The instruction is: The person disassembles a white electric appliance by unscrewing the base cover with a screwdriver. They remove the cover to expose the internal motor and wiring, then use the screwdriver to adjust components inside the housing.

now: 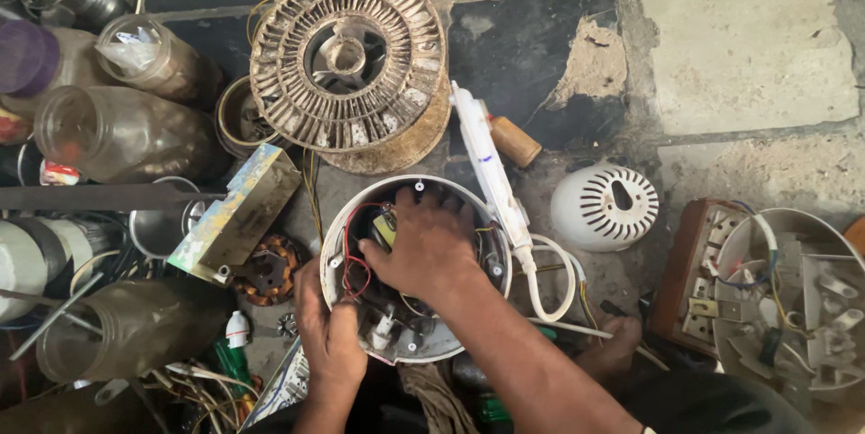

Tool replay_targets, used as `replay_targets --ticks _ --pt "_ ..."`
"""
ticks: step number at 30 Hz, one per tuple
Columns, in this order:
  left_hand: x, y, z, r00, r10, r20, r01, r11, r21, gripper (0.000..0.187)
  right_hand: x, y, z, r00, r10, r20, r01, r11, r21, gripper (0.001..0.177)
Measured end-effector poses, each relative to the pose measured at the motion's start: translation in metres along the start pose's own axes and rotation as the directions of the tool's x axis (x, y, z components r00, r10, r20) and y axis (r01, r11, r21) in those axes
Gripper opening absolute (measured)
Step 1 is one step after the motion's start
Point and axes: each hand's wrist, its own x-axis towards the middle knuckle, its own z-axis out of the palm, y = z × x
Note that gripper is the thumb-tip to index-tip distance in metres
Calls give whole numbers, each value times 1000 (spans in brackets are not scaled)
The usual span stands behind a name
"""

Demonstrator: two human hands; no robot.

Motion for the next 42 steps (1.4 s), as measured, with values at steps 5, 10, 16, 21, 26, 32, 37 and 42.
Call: replay_targets --ticks 5,10,16,21,26,32,37,42 --pt "-1 1 2 999 -40 -32 42 997 58 41 0 3 1 995 44 94 -49 997 57 92" --pt "-2 -4 2 999 -27 -31 30 995 95 42 1 0 5 999 18 36 -18 1000 15 85" --pt "-1 -13 5 1000 5 -30 -6 1000 -17 49 7 -1 0 1000 -6 23 6 999 -35 86" --pt "-1 -19 4 1000 -10 -20 10 1000 -17 49 17 5 -2 986 17 165 -28 998 61 95" --pt "-3 -15 6 998 7 -60 -6 1000 17 45 15 5 1 995 -45 83 37 994 102 94" --pt "-8 -4 5 995 -27 -99 24 999 -24 42 10 8 11 997 -72 -3 72 994 83 101" --pt "-4 13 -9 992 16 -126 -20 999 -36 46 1 -1 12 1000 -11 -14 12 997 76 96" --pt "3 50 -28 972 225 -63 -212 963 166 50 -11 -18 5 999 40 7 -41 999 20 90"
